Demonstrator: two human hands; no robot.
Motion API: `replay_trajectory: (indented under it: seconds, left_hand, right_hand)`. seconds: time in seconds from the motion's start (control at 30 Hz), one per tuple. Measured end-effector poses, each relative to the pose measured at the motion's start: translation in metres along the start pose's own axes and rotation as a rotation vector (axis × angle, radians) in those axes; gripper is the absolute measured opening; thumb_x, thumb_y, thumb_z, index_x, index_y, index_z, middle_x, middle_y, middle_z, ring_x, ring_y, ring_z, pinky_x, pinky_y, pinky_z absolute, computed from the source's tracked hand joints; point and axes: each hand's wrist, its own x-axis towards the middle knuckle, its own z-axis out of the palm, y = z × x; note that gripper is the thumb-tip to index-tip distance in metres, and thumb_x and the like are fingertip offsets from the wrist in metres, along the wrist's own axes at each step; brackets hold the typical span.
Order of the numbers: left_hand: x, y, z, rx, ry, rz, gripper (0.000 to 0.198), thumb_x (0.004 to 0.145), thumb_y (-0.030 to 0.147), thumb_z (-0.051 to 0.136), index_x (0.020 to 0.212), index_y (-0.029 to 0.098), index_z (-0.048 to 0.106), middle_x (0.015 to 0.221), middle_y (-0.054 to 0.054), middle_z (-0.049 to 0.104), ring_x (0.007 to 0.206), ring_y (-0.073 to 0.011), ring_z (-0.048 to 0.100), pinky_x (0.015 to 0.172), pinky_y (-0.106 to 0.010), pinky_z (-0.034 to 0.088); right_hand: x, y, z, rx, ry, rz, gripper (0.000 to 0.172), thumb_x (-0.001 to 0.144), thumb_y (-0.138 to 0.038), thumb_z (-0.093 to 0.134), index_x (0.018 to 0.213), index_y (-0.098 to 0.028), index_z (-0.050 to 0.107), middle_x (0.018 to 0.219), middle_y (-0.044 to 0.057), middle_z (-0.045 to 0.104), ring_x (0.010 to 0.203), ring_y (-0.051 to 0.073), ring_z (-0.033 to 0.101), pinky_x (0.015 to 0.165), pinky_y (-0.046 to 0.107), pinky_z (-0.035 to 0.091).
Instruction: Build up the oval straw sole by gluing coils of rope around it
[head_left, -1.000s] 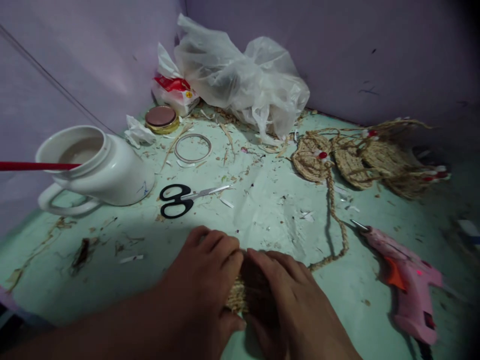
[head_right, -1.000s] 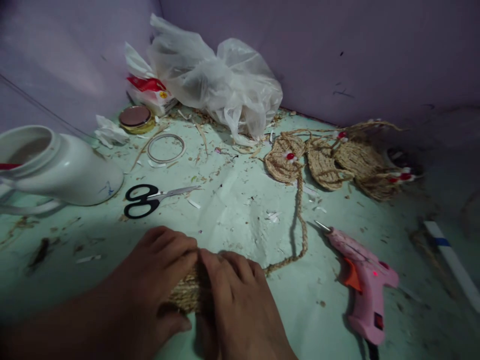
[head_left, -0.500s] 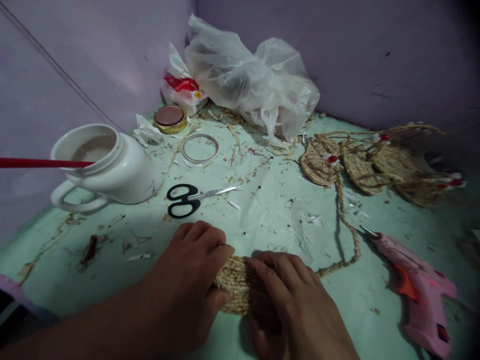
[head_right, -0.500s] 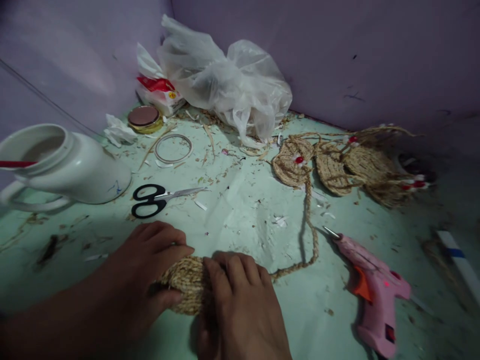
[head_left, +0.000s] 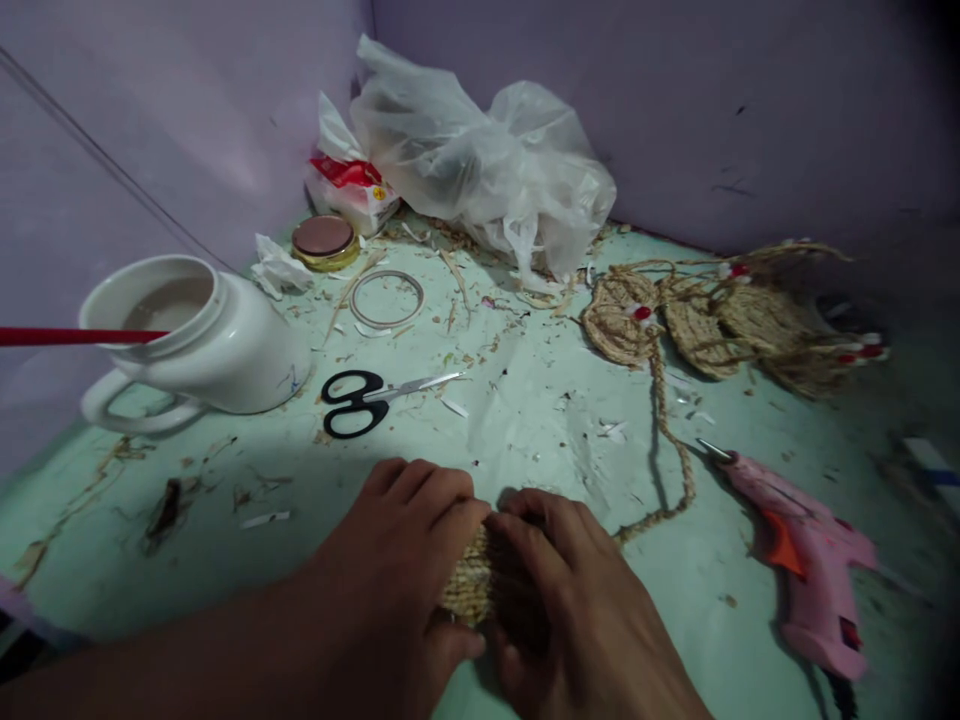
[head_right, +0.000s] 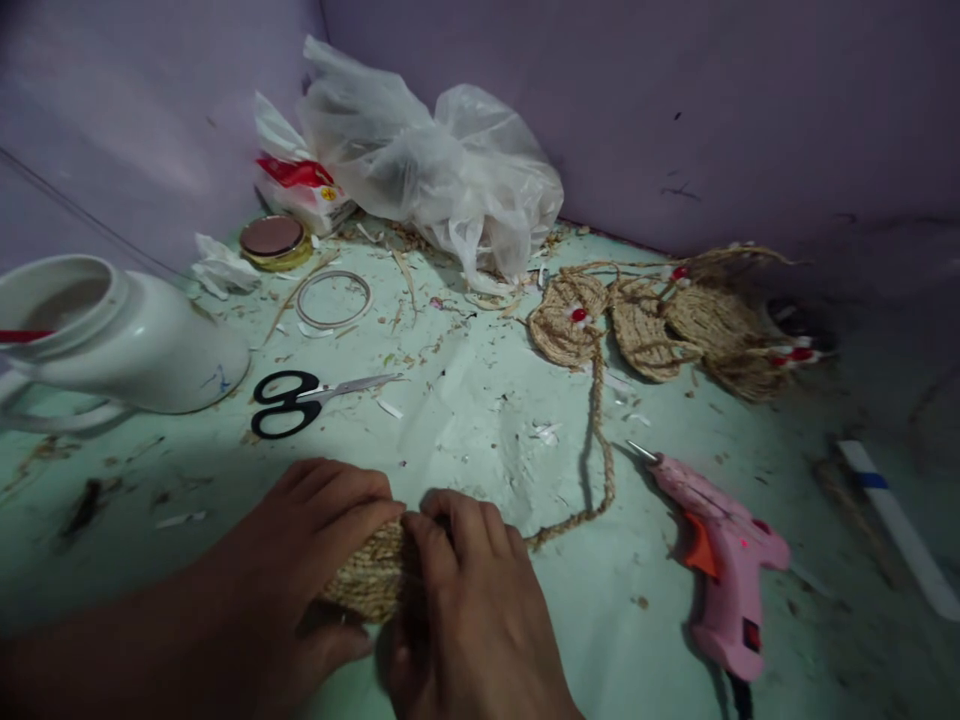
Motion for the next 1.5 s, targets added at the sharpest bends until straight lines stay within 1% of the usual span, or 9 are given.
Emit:
replay_trajectory:
  seconds: [0.17, 0.43, 0.53, 0.63, 0.83, 0.97, 1.1, 1.37, 1.5]
  left_hand:
    - [0.007, 0.006, 0.010, 0.144, -0.057, 0.064, 0.035, 0.063, 0.015, 0.061, 0.098, 0.017, 0.057, 0.097, -0.005, 0.060, 0.094, -0.0268, 0.053, 0.091, -0.054, 0.038]
    - [0.008, 0.011, 0.012, 0.218, -0.088, 0.060, 0.037, 0.065, 0.018, 0.061, 0.101, 0.019, 0.057, 0.099, -0.006, 0.061, 0.094, -0.0271, 0.053, 0.094, -0.056, 0.036]
    - [0.006, 0.015, 0.014, 0.259, -0.062, 0.038, 0.037, 0.065, 0.016, 0.060, 0.102, 0.018, 0.057, 0.100, -0.006, 0.062, 0.094, -0.0271, 0.054, 0.094, -0.055, 0.036]
    - [0.004, 0.017, 0.017, 0.286, 0.013, 0.047, 0.040, 0.063, 0.011, 0.059, 0.103, 0.018, 0.057, 0.102, -0.007, 0.062, 0.095, -0.0270, 0.053, 0.092, -0.051, 0.038]
    - [0.002, 0.011, 0.024, 0.280, 0.128, 0.122, 0.044, 0.060, 0.011, 0.062, 0.103, 0.018, 0.057, 0.105, -0.008, 0.062, 0.097, -0.0286, 0.054, 0.092, -0.050, 0.039]
    - [0.004, 0.006, 0.025, 0.300, 0.120, 0.159, 0.045, 0.062, 0.014, 0.060, 0.107, 0.018, 0.057, 0.104, -0.008, 0.064, 0.093, -0.0285, 0.055, 0.091, -0.052, 0.040]
    - [0.004, 0.003, 0.025, 0.311, 0.077, 0.151, 0.043, 0.063, 0.015, 0.058, 0.106, 0.020, 0.058, 0.104, -0.007, 0.065, 0.093, -0.0278, 0.056, 0.090, -0.052, 0.040]
    - [0.007, 0.010, 0.021, 0.337, 0.031, 0.150, 0.039, 0.061, 0.013, 0.057, 0.099, 0.018, 0.062, 0.097, -0.005, 0.067, 0.086, -0.0250, 0.056, 0.087, -0.049, 0.041]
    - [0.010, 0.011, 0.023, 0.361, 0.037, 0.157, 0.035, 0.058, 0.011, 0.057, 0.092, 0.017, 0.061, 0.094, -0.005, 0.065, 0.086, -0.0245, 0.055, 0.089, -0.048, 0.040]
  right_hand:
    - [0.000, -0.001, 0.002, 0.063, 0.023, 0.011, 0.052, 0.063, -0.008, 0.053, 0.115, -0.009, 0.053, 0.108, 0.015, 0.056, 0.096, 0.026, 0.055, 0.079, 0.045, 0.055]
    - [-0.022, 0.005, -0.001, 0.044, 0.007, 0.080, 0.076, 0.073, -0.014, 0.060, 0.140, -0.012, 0.022, 0.136, 0.020, 0.037, 0.123, 0.029, 0.046, 0.094, 0.041, 0.051]
    - [-0.026, 0.012, -0.017, -0.017, -0.003, 0.094, 0.074, 0.076, -0.024, 0.064, 0.140, -0.012, 0.027, 0.136, 0.021, 0.040, 0.120, 0.029, 0.050, 0.088, 0.039, 0.055]
    - [-0.025, 0.025, -0.031, -0.166, 0.060, 0.028, 0.046, 0.082, -0.015, 0.049, 0.128, -0.012, 0.046, 0.119, 0.018, 0.058, 0.105, 0.027, 0.059, 0.080, 0.043, 0.055]
    - [-0.022, 0.043, -0.027, -0.231, 0.186, -0.025, 0.033, 0.082, -0.005, 0.046, 0.098, -0.025, 0.066, 0.088, 0.002, 0.070, 0.089, 0.021, 0.063, 0.098, 0.053, 0.034]
    - [-0.022, 0.041, -0.026, -0.148, 0.265, -0.068, 0.035, 0.082, -0.002, 0.041, 0.096, -0.021, 0.068, 0.078, 0.003, 0.067, 0.070, 0.017, 0.060, 0.080, 0.042, 0.048]
    - [-0.023, 0.036, -0.032, -0.027, 0.187, -0.016, 0.037, 0.075, -0.002, 0.042, 0.096, -0.019, 0.067, 0.080, 0.007, 0.067, 0.069, 0.020, 0.060, 0.056, 0.032, 0.051]
    - [-0.026, 0.036, -0.036, 0.176, 0.034, 0.134, 0.031, 0.082, -0.004, 0.041, 0.094, -0.021, 0.063, 0.090, 0.006, 0.063, 0.081, 0.019, 0.060, 0.068, 0.034, 0.052]
    - [-0.026, 0.029, -0.040, 0.132, 0.000, 0.139, 0.024, 0.085, -0.031, 0.061, 0.108, -0.024, 0.059, 0.093, 0.004, 0.064, 0.084, 0.021, 0.062, 0.070, 0.035, 0.053]
